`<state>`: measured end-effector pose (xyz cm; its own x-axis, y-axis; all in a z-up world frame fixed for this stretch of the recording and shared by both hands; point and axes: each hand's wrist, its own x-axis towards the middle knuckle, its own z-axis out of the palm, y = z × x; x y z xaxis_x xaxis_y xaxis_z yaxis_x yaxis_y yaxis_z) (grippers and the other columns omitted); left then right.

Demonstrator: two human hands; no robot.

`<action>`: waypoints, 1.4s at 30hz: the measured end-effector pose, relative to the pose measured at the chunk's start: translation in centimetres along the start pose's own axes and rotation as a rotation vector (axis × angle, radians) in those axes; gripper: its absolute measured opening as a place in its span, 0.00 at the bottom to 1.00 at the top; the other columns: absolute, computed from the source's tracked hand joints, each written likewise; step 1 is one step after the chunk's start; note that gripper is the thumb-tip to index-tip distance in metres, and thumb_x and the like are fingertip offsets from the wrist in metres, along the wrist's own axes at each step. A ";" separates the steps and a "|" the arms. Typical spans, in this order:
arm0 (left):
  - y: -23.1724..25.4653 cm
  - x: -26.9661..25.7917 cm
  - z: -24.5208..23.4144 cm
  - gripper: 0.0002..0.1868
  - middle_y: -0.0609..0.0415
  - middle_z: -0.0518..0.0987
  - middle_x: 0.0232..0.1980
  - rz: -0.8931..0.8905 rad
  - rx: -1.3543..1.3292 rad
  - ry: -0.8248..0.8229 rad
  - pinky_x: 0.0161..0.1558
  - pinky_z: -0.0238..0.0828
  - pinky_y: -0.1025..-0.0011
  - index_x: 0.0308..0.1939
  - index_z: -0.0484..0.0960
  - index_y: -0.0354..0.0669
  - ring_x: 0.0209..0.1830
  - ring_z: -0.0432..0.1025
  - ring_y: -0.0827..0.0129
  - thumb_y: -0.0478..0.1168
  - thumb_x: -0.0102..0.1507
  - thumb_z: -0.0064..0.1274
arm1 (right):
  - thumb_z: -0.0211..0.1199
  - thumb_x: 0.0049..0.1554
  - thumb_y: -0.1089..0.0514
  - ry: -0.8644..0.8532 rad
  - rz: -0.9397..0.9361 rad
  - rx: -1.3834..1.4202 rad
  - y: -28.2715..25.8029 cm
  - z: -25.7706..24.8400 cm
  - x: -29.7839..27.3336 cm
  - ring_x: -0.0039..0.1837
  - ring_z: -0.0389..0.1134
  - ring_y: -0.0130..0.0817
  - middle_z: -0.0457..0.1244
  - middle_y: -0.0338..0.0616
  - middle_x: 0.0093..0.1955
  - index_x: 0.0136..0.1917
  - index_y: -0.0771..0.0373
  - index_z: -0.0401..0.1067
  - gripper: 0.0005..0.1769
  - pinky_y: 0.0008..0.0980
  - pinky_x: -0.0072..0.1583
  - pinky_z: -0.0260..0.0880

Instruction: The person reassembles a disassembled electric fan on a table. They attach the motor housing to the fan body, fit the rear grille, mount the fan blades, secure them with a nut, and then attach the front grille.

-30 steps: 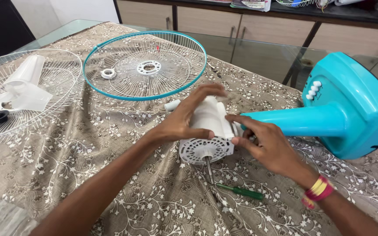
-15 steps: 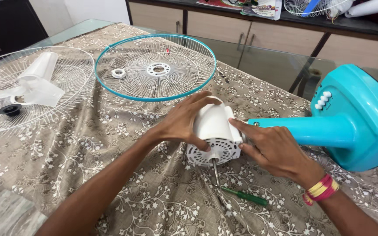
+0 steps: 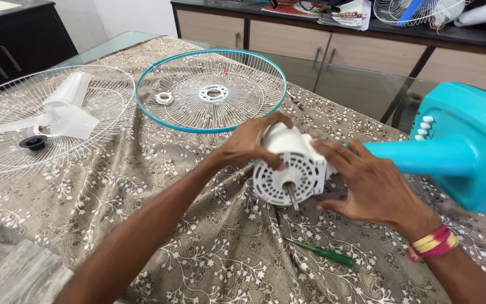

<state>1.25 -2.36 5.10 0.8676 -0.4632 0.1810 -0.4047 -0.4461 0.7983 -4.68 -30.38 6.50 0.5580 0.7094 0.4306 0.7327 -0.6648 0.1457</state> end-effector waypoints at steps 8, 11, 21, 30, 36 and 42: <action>-3.6 4.2 -1.0 0.47 0.39 0.83 0.51 0.067 -0.326 -0.020 0.44 0.80 0.67 0.61 0.71 0.37 0.45 0.80 0.54 0.56 0.40 0.60 | 0.72 0.42 0.36 0.335 0.092 -0.197 0.5 2.8 0.6 0.67 0.63 0.41 0.66 0.42 0.61 0.80 0.55 0.54 0.58 0.58 0.71 0.55; -5.2 5.6 -0.2 0.43 0.39 0.83 0.43 -0.046 -0.516 -0.073 0.34 0.79 0.72 0.61 0.71 0.42 0.35 0.81 0.58 0.57 0.44 0.56 | 0.67 0.47 0.30 0.292 0.098 -0.230 1.3 2.5 0.7 0.62 0.66 0.39 0.68 0.43 0.55 0.80 0.56 0.58 0.55 0.59 0.72 0.56; -4.2 6.2 1.3 0.41 0.38 0.85 0.46 -0.220 -0.594 -0.142 0.32 0.80 0.60 0.61 0.78 0.37 0.39 0.82 0.57 0.65 0.58 0.40 | 0.60 0.50 0.23 0.227 0.212 -0.153 1.5 0.4 0.1 0.53 0.73 0.51 0.71 0.55 0.51 0.68 0.61 0.72 0.48 0.48 0.55 0.70; -7.0 4.4 -1.3 0.46 0.38 0.83 0.57 -0.201 -0.440 0.073 0.54 0.76 0.55 0.61 0.78 0.38 0.55 0.78 0.54 0.72 0.68 0.19 | 0.45 0.60 0.27 0.229 0.308 0.057 1.2 -3.0 0.5 0.57 0.73 0.45 0.72 0.44 0.52 0.69 0.54 0.74 0.39 0.46 0.56 0.72; -10.6 0.4 -7.1 0.23 0.53 0.86 0.47 0.106 0.606 0.516 0.40 0.75 0.64 0.46 0.84 0.44 0.41 0.79 0.68 0.59 0.59 0.59 | 0.58 0.63 0.39 0.314 0.351 0.150 1.6 -5.4 2.0 0.53 0.76 0.34 0.73 0.42 0.48 0.65 0.57 0.76 0.26 0.36 0.49 0.73; -11.0 -3.0 -8.4 0.31 0.54 0.86 0.49 -0.107 0.743 0.379 0.31 0.72 0.67 0.46 0.85 0.47 0.37 0.78 0.68 0.69 0.61 0.53 | 0.67 0.60 0.48 0.316 0.342 0.146 1.1 -5.5 4.3 0.49 0.76 0.33 0.73 0.43 0.47 0.60 0.58 0.79 0.19 0.34 0.46 0.72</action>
<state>5.59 10.40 0.60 0.8968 -0.1605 0.4124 -0.2848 -0.9226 0.2601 -3.63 -29.36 13.35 0.6472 0.3351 0.6847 0.5878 -0.7913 -0.1683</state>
